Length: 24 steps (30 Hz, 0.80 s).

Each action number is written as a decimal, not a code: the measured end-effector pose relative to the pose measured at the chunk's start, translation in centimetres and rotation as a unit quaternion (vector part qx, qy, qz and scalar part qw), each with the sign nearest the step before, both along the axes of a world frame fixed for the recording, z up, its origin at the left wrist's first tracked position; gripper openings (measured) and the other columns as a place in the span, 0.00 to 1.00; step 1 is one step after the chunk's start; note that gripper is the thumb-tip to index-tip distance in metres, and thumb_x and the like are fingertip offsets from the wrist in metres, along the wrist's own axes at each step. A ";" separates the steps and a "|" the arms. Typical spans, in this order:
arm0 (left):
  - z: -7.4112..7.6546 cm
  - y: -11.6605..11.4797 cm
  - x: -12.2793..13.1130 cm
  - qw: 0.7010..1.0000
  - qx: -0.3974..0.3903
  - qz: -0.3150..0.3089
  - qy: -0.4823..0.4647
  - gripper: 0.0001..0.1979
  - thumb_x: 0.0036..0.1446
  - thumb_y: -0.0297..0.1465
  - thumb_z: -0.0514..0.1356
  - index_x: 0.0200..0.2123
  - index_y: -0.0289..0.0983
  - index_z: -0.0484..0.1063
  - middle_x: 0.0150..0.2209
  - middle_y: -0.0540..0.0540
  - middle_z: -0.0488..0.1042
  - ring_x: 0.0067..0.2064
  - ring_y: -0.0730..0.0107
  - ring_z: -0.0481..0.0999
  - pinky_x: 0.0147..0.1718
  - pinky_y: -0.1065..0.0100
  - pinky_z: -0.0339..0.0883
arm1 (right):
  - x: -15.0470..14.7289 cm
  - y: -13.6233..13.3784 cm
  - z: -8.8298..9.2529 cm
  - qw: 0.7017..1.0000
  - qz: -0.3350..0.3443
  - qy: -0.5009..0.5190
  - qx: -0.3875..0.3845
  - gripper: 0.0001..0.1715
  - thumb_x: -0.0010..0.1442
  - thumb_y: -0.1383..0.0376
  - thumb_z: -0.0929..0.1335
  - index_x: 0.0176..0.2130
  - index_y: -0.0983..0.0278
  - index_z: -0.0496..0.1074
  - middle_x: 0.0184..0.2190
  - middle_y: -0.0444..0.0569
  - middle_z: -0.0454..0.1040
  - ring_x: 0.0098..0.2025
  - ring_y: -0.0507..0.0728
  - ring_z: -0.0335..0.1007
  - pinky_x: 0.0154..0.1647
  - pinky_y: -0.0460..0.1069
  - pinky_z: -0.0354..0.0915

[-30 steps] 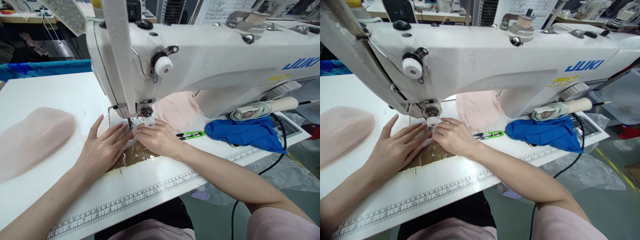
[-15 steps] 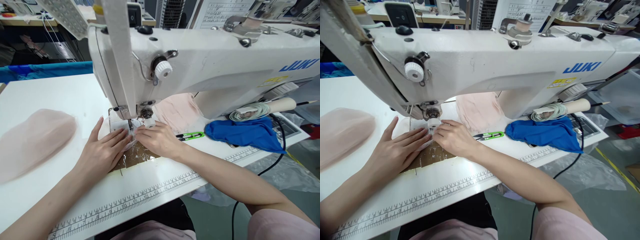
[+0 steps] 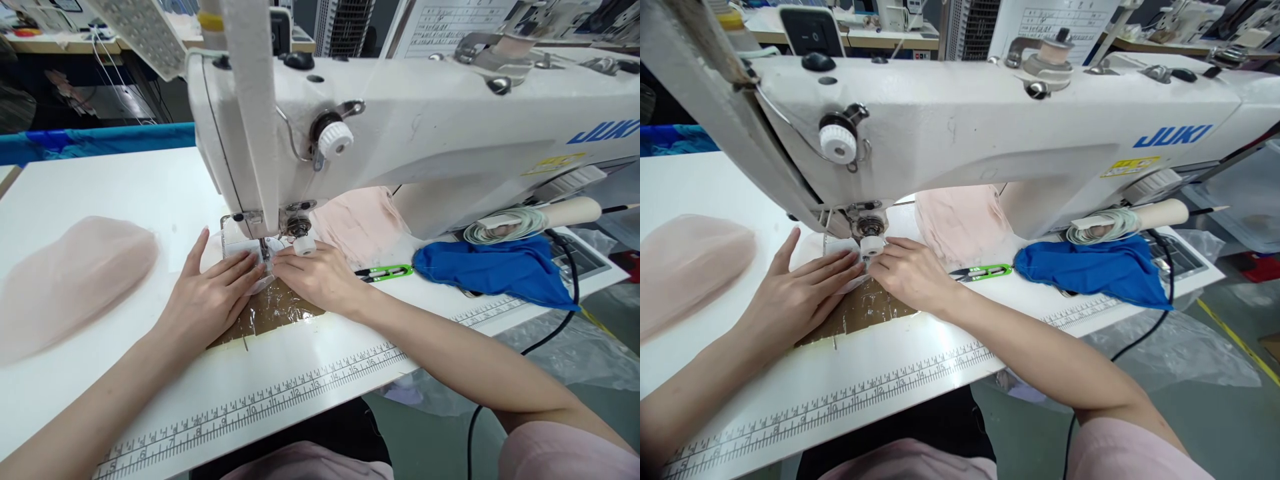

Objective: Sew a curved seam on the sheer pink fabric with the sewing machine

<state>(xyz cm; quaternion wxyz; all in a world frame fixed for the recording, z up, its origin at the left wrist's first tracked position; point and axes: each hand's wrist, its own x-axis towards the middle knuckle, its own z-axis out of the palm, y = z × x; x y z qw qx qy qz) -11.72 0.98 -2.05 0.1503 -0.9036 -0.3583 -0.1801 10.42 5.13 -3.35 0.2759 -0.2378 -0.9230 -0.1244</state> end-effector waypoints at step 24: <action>-0.7 0.3 -0.2 0.999 -0.028 0.025 -0.010 0.17 0.67 0.28 0.52 0.56 0.41 0.68 0.52 0.43 0.76 0.53 0.59 0.77 0.68 0.38 0.39 | -0.3 0.0 0.3 0.997 -0.051 -0.035 -0.040 0.17 0.65 0.77 0.60 0.33 0.66 0.75 0.31 0.47 0.77 0.34 0.51 0.70 0.42 0.48 0.66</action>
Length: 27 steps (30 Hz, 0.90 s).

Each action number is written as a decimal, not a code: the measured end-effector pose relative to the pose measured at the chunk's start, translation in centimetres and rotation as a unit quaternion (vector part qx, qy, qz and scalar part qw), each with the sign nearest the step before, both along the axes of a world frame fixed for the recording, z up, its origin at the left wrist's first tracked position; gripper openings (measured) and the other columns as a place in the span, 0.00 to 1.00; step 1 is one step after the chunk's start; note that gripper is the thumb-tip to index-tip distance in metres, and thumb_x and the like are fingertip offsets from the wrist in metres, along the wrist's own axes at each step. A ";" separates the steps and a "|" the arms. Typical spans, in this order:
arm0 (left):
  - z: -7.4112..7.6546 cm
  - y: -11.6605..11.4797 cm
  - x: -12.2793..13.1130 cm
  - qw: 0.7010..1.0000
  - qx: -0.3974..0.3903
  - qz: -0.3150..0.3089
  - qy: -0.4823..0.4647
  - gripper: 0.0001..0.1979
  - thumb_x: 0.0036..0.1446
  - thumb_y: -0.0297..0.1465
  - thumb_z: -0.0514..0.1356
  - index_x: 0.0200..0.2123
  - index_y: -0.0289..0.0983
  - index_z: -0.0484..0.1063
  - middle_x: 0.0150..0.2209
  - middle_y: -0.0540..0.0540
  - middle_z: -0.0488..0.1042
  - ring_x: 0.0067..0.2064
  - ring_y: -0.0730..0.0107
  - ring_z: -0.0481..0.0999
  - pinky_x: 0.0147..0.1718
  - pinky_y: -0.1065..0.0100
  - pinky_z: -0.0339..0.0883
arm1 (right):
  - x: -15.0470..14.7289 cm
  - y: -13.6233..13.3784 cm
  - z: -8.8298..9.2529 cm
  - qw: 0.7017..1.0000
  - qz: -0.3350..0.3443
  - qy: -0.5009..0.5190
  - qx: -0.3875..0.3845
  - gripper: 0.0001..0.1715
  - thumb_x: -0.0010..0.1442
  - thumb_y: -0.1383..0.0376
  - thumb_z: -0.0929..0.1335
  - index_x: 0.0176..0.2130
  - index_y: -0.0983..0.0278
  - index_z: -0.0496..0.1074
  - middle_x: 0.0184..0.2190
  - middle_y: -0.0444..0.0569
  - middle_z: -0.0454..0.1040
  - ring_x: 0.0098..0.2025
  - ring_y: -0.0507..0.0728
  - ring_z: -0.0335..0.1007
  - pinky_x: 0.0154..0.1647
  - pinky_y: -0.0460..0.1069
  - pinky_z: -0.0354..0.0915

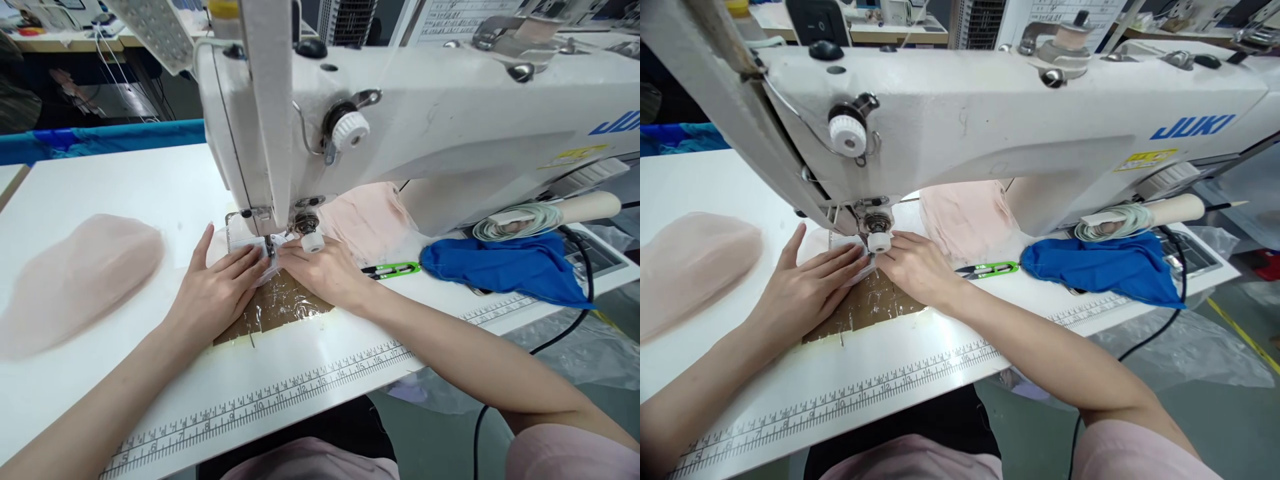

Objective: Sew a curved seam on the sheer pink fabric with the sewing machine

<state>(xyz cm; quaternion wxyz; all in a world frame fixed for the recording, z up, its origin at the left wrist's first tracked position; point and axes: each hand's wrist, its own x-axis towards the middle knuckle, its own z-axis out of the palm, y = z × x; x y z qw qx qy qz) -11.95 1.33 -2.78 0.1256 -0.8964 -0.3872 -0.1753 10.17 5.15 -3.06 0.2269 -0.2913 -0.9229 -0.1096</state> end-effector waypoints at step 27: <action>1.1 -0.4 -0.9 0.997 -0.071 -0.004 -0.025 0.20 0.65 0.23 0.46 0.57 0.37 0.66 0.56 0.43 0.74 0.57 0.61 0.72 0.59 0.50 0.58 | -1.0 -3.3 1.2 0.999 0.043 0.023 -0.018 0.16 0.63 0.76 0.60 0.42 0.69 0.74 0.40 0.51 0.78 0.43 0.56 0.74 0.43 0.49 0.69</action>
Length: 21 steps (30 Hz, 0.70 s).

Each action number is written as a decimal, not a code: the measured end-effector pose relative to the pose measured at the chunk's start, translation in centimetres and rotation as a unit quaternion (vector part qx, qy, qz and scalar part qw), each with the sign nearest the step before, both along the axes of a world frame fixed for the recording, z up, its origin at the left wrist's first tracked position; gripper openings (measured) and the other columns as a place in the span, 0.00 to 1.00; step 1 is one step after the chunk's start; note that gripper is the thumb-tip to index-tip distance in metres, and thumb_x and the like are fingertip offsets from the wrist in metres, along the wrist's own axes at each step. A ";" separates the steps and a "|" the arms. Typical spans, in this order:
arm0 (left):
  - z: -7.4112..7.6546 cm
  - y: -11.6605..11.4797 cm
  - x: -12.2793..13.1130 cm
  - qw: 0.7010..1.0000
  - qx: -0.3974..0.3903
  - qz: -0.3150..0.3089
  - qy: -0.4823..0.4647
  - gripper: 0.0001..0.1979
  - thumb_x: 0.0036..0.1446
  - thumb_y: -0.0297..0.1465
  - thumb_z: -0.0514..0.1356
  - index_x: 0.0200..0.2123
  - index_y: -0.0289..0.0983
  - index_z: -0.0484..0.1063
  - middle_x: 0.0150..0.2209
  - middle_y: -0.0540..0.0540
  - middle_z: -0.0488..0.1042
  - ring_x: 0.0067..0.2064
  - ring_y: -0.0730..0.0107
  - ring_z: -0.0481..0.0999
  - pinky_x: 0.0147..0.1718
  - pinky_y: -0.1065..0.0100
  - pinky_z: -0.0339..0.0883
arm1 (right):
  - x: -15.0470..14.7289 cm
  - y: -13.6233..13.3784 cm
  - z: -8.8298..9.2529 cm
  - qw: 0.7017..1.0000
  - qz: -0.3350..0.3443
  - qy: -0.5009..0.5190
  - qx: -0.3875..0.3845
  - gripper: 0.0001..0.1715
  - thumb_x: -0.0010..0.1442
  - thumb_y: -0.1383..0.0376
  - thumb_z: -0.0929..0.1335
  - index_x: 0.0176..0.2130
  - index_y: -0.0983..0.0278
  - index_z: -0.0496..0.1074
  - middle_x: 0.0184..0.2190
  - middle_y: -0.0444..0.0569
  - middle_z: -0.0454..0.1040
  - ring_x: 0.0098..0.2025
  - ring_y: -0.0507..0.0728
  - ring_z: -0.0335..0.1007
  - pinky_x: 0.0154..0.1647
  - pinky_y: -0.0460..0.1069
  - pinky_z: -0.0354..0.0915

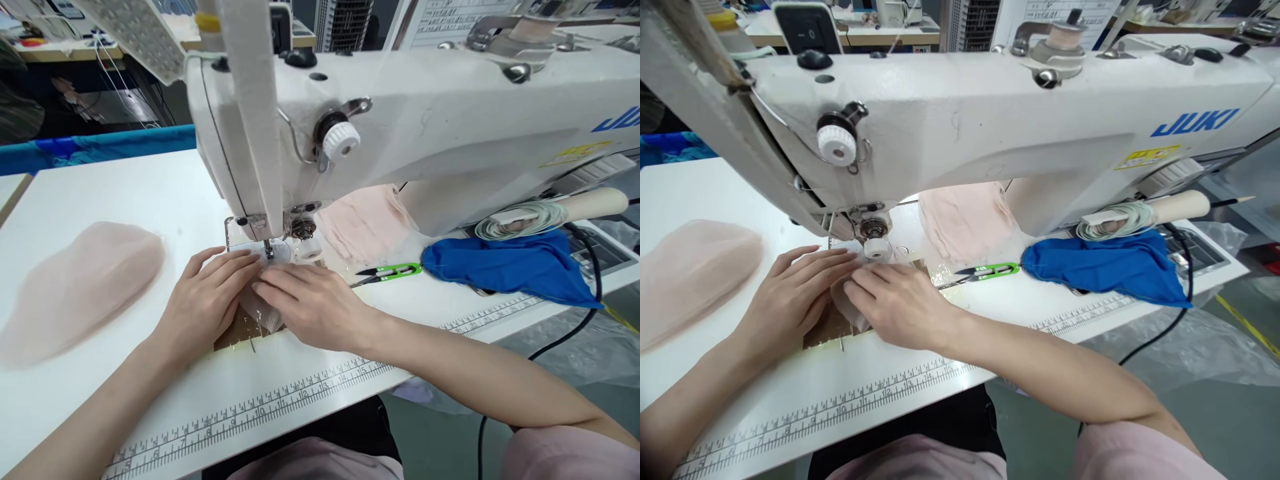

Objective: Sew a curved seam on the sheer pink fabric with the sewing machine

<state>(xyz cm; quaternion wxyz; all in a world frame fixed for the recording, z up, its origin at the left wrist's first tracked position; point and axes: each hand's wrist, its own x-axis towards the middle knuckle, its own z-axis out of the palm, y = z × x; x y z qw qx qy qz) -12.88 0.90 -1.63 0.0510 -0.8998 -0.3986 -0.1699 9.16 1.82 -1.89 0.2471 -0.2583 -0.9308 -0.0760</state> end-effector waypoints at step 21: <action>-1.1 -0.4 0.8 0.997 0.017 -0.037 0.064 0.28 0.60 0.20 0.47 0.63 0.32 0.60 0.61 0.35 0.67 0.63 0.53 0.66 0.64 0.43 0.53 | 0.8 2.3 -0.5 0.990 -0.108 -0.039 -0.087 0.16 0.69 0.62 0.62 0.47 0.69 0.74 0.49 0.57 0.77 0.55 0.61 0.70 0.51 0.54 0.69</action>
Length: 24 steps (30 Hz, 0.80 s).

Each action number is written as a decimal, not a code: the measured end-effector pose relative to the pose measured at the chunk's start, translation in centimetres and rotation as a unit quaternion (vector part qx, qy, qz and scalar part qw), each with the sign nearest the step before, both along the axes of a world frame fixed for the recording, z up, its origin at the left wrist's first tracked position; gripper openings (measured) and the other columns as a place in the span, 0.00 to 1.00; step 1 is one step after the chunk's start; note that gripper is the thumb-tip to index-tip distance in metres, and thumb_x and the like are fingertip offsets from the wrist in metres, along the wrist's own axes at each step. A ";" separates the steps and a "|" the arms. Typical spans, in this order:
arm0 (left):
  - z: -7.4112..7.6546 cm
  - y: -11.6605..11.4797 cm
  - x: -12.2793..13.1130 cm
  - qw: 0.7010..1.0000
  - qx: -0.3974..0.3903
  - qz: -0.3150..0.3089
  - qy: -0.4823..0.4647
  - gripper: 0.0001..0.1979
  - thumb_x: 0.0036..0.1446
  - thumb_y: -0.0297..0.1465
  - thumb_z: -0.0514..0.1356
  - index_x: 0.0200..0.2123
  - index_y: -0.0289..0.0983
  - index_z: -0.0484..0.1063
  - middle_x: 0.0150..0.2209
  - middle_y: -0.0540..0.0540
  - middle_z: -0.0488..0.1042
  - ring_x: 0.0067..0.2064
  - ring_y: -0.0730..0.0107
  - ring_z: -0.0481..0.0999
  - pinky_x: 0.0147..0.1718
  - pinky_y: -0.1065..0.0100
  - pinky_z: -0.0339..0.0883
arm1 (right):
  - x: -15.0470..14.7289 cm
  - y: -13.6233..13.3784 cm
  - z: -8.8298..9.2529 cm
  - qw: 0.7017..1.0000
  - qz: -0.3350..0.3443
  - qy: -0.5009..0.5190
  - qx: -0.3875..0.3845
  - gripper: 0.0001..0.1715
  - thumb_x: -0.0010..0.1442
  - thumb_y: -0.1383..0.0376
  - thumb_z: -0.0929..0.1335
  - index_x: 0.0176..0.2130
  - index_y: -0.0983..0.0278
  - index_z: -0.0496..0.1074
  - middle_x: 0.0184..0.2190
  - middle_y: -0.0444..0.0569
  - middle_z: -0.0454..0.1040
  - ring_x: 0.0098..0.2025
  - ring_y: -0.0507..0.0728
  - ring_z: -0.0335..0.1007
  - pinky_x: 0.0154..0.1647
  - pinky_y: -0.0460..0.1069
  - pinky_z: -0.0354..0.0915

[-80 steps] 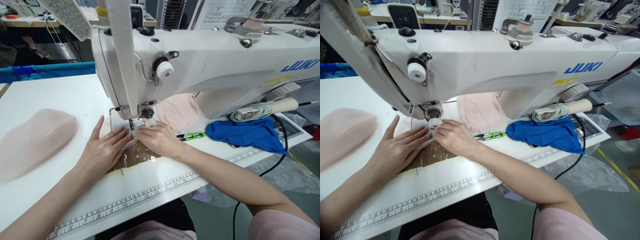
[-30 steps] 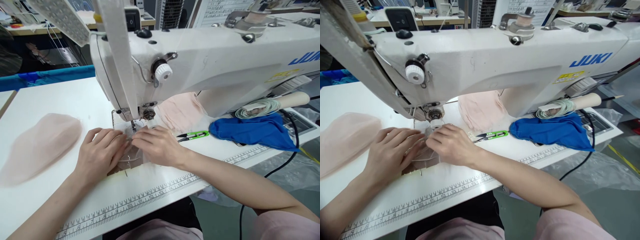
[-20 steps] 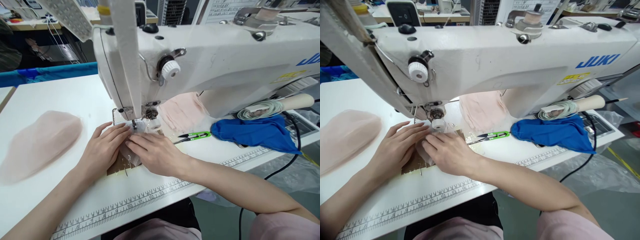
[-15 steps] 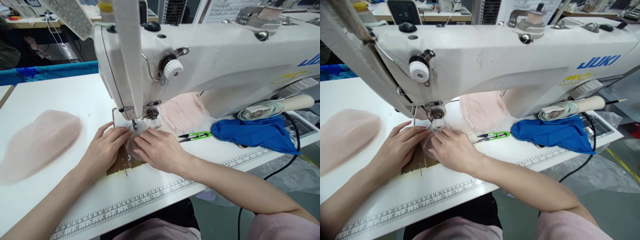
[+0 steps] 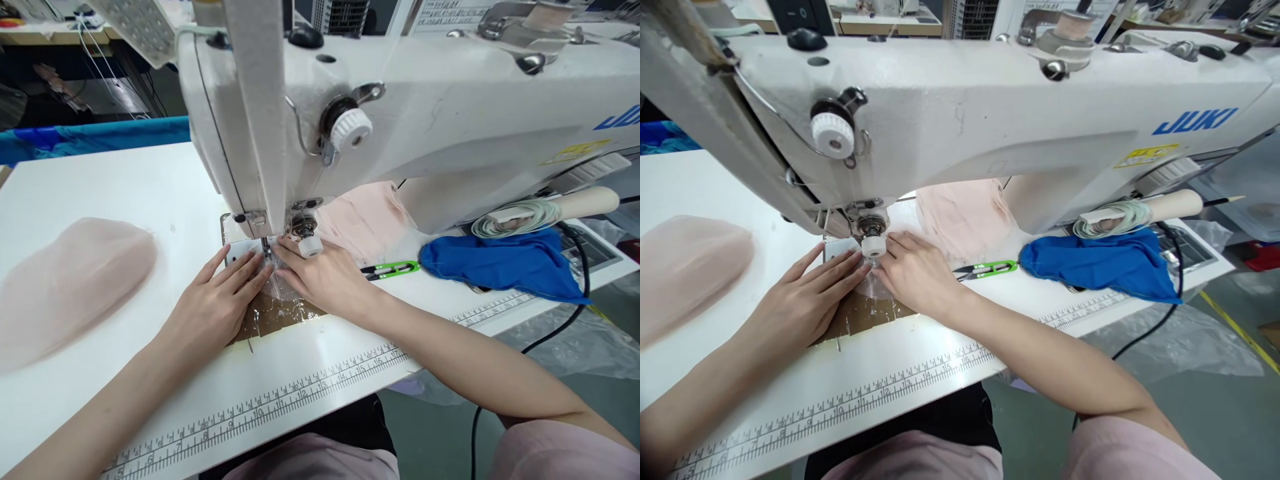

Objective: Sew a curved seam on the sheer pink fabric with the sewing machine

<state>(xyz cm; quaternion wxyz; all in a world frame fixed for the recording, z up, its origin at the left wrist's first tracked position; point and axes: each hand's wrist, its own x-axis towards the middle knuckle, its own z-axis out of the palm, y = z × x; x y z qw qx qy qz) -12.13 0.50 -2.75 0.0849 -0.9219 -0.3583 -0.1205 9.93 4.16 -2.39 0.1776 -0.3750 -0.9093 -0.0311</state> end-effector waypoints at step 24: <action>0.2 -0.3 0.5 0.997 0.054 0.014 0.043 0.26 0.58 0.19 0.47 0.59 0.31 0.65 0.58 0.33 0.70 0.59 0.52 0.71 0.63 0.39 0.52 | -0.1 0.2 -0.4 1.000 0.002 0.009 0.011 0.18 0.69 0.62 0.62 0.47 0.70 0.75 0.52 0.56 0.76 0.56 0.60 0.69 0.56 0.55 0.66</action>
